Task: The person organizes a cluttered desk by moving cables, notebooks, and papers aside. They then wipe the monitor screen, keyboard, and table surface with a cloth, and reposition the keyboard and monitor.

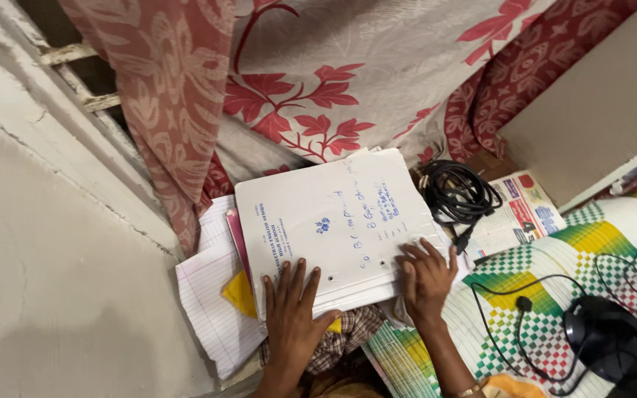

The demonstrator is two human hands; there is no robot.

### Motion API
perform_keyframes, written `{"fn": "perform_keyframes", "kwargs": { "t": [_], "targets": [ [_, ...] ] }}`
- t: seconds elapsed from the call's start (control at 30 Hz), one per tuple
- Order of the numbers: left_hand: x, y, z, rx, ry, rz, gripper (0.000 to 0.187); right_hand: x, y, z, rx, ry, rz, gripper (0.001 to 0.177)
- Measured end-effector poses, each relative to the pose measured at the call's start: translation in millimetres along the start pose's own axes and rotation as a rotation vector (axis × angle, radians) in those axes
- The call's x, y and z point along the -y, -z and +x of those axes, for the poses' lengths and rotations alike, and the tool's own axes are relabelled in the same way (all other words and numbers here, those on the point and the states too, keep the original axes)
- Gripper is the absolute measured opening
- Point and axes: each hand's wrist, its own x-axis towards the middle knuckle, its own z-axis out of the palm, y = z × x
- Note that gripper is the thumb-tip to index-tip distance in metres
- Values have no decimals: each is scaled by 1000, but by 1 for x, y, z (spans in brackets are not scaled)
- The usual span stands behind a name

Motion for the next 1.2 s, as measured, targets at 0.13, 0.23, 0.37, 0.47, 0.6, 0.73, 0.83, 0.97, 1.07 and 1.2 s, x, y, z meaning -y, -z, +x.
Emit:
{"fn": "perform_keyframes", "kwargs": {
  "t": [0.13, 0.23, 0.37, 0.47, 0.6, 0.73, 0.83, 0.97, 1.07, 1.2],
  "targets": [
    [2, -4, -3, -82, -69, 22, 79, -1, -19, 7, -112, 99, 1, 17],
    [5, -9, 3, -136, -91, 18, 73, -2, -26, 22, -162, 111, 32, 13],
    [2, -14, 3, -158, -120, 15, 73, 5, -22, 26, -144, 75, 69, 11],
    [-1, -16, -1, -172, -150, 37, 66, 13, -16, 22, -148, 68, 79, 9],
    [-8, -16, -8, -165, -178, 12, 62, 23, -1, 20, -138, 54, 92, 8],
    [-32, -8, -18, -176, -240, -159, 61, 40, 26, 15, -170, -13, 130, 16],
    [-57, 10, -40, -53, -253, -496, 57, 57, 59, 6, -244, -73, 219, 29],
    [-85, 32, -70, 161, -265, -1005, 62, 81, 110, -25, -361, -173, 349, 42],
    [-98, 33, -92, 344, -232, -1397, 74, 96, 144, -61, -444, -254, 406, 43],
    [-111, 21, -119, 558, -199, -1602, 76, 106, 185, -118, -551, -341, 462, 41]
  ]
}}
